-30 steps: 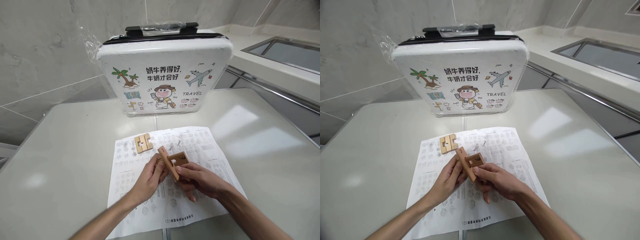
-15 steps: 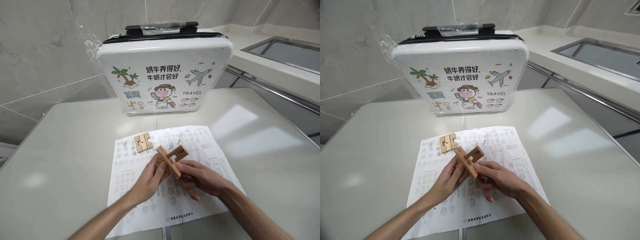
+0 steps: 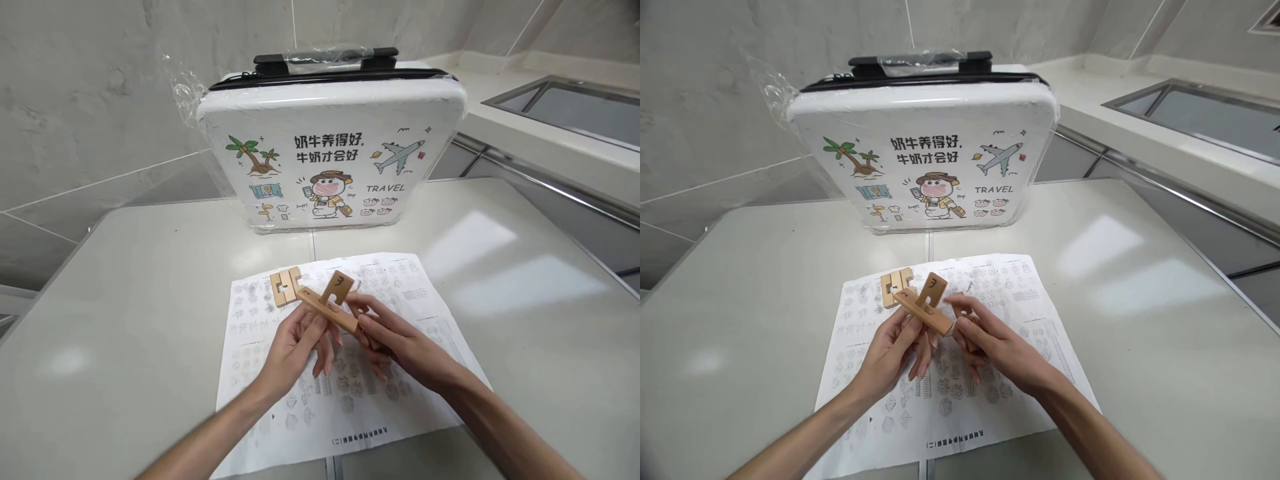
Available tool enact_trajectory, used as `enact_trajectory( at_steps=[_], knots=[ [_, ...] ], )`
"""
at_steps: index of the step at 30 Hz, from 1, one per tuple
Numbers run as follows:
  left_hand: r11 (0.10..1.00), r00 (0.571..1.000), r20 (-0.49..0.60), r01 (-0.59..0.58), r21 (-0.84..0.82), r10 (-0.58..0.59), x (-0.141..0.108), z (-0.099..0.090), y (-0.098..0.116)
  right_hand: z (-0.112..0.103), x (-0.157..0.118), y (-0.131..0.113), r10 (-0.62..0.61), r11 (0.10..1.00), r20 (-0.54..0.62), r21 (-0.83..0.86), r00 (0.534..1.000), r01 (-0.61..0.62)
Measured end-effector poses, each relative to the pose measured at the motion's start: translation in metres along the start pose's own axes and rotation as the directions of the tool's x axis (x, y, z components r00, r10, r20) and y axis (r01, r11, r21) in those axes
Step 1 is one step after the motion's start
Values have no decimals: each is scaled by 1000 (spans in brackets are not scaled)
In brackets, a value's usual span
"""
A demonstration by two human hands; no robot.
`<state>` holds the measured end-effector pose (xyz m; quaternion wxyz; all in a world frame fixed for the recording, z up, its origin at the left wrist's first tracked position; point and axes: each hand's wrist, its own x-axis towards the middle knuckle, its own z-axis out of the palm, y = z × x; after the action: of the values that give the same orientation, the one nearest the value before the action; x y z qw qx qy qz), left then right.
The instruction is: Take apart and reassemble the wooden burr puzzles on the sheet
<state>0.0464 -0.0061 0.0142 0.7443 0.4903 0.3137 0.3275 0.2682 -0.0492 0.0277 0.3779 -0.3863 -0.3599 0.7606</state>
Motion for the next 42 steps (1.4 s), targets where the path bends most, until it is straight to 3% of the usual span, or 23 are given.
enact_trajectory(
  at_steps=[6, 16, 27, 37, 42],
  knots=[
    [999, 998, -52, 16, -37, -18, 1, -2, 0, -5, 0, 0, -148, 989, -100, -33, 984, 145],
    [998, 997, -74, 23, -52, -27, 2, -4, 0, -8, 5, 3, -104, 988, -280, 81, 954, 131],
    [997, 992, -121, 23, -67, -31, 4, -1, 4, -10, 0, -1, -116, 991, -208, 44, 971, 128],
    [996, 988, -140, 60, -62, -68, 5, 1, 10, -8, 2, -1, -127, 973, -221, 159, 967, 164],
    [995, 992, -98, 72, -63, -78, 5, 0, 9, -10, 3, 1, -118, 952, -249, 248, 961, 181]
  ],
)
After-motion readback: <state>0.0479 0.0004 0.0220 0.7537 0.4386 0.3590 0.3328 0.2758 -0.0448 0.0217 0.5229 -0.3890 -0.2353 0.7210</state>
